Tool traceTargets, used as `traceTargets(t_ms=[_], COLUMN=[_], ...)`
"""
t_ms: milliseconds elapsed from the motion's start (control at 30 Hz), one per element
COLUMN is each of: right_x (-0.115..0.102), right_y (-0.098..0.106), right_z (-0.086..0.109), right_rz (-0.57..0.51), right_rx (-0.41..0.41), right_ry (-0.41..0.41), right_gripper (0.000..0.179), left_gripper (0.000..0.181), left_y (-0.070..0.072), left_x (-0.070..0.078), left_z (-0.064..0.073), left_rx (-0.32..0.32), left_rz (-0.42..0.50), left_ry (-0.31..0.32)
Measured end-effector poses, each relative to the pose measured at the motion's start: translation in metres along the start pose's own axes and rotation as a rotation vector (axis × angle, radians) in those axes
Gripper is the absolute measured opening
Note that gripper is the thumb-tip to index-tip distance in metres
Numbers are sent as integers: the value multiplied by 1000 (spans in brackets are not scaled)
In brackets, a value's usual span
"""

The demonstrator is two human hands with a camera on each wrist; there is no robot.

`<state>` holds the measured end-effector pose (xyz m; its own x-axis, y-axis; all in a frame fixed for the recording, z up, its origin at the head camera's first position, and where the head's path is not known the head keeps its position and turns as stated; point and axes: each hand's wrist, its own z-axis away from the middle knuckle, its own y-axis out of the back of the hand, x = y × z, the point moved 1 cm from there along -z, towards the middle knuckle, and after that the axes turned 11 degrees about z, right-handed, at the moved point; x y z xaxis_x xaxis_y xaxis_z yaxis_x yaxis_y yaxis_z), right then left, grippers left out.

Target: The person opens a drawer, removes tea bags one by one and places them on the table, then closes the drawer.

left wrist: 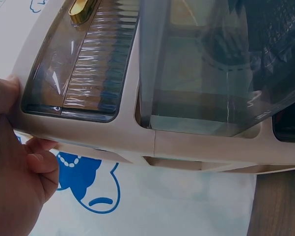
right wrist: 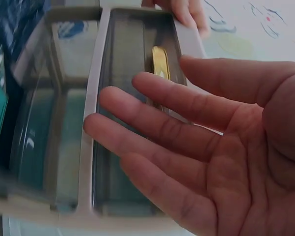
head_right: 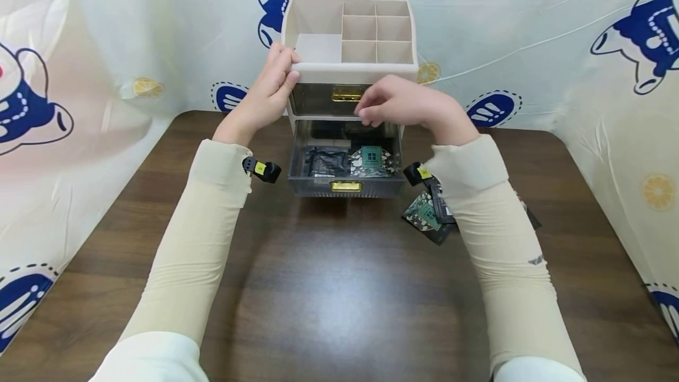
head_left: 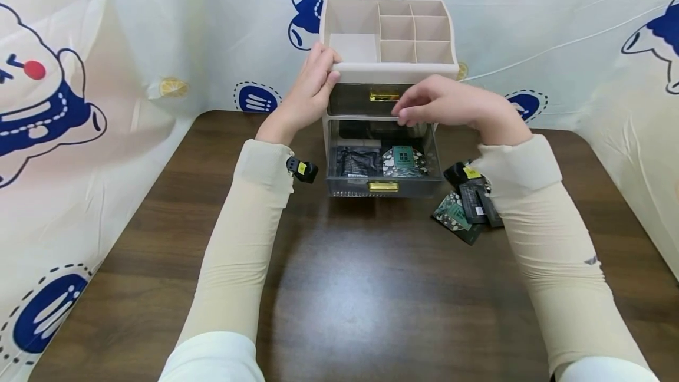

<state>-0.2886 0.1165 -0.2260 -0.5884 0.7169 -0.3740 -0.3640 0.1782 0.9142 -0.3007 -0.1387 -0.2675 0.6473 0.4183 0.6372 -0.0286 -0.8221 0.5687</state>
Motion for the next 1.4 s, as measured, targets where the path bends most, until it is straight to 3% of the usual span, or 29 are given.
traceTargets(t_ms=[267,500,833,1100,1400], right_x=[-25,-40,-53,-58,-63], right_y=[2,-13,-33,-39,-37], right_z=[-32,-59,-84,-95,-90], right_rz=[99,101,208,262,307], right_rx=[-226,-378,-474,-588,-531], right_ry=[37,15,38,2,34], right_gripper=[35,40,39,43,43], left_gripper=[25,24,24,24,23], left_y=[1,1,0,2,3], left_x=[1,-1,-2,-2,0], left_z=[0,2,2,1,3], left_rx=[10,5,-5,8,-7], left_rz=[10,14,-4,0,13], left_ry=[-9,8,2,-50,-21])
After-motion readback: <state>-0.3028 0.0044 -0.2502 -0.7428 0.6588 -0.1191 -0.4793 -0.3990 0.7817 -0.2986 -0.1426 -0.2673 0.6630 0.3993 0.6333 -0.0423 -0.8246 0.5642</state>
